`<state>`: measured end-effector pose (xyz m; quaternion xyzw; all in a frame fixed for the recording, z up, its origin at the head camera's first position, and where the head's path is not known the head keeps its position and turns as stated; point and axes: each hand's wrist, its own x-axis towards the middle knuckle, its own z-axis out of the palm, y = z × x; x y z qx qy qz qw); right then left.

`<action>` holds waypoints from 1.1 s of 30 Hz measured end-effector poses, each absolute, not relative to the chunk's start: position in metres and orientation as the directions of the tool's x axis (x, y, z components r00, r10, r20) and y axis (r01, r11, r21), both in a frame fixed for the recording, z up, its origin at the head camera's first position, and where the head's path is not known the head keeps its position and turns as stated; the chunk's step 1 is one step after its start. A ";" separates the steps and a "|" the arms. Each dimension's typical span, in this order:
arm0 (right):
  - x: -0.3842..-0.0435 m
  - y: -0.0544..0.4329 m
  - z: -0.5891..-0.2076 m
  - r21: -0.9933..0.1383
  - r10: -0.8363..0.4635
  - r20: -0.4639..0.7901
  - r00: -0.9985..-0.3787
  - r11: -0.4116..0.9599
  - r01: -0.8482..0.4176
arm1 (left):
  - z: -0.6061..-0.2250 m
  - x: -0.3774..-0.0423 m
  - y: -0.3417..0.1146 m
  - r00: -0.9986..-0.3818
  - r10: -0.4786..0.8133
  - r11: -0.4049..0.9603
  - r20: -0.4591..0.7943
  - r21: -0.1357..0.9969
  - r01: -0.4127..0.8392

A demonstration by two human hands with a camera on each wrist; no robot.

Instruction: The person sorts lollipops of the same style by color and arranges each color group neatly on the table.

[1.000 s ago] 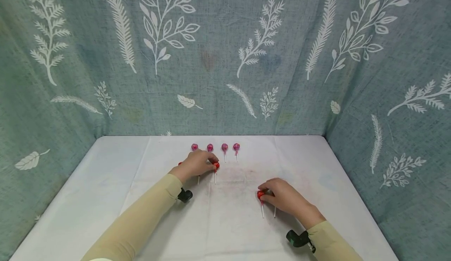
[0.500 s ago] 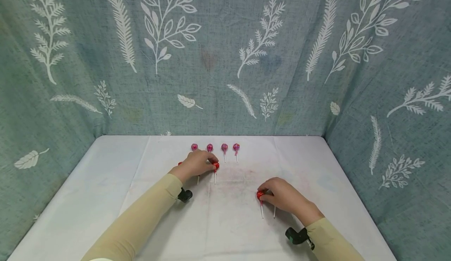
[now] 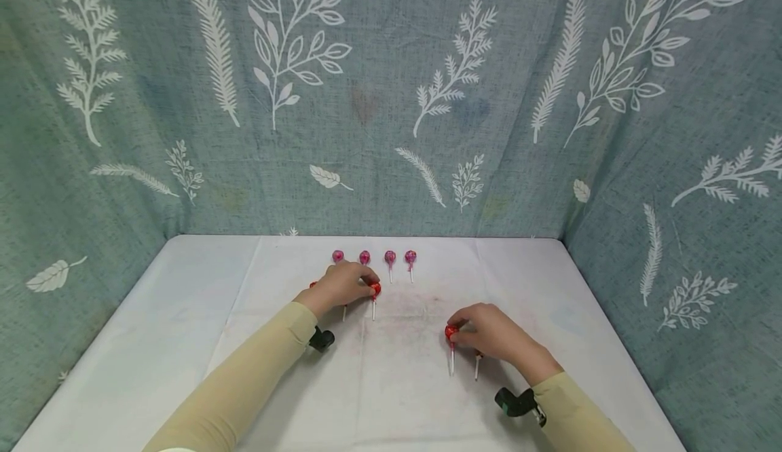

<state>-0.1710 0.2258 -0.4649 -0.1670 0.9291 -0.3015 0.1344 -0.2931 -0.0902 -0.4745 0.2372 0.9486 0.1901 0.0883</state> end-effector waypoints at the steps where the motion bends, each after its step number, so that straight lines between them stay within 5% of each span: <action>1: -0.172 0.226 -0.464 -0.604 -0.387 -0.148 -0.910 0.764 -0.226 | -0.475 -0.293 -0.090 -0.872 0.483 0.816 -0.077 0.401 0.417; 16: -0.194 0.221 -0.454 -0.507 -0.348 -0.061 -0.935 0.818 -0.271 | -0.476 -0.292 -0.090 -0.879 0.470 0.819 -0.074 0.408 0.403; 33: -0.226 0.191 -0.441 -0.488 -0.458 -0.004 -0.889 0.777 -0.398 | -0.475 -0.291 -0.091 -0.876 0.476 0.818 -0.072 0.403 0.411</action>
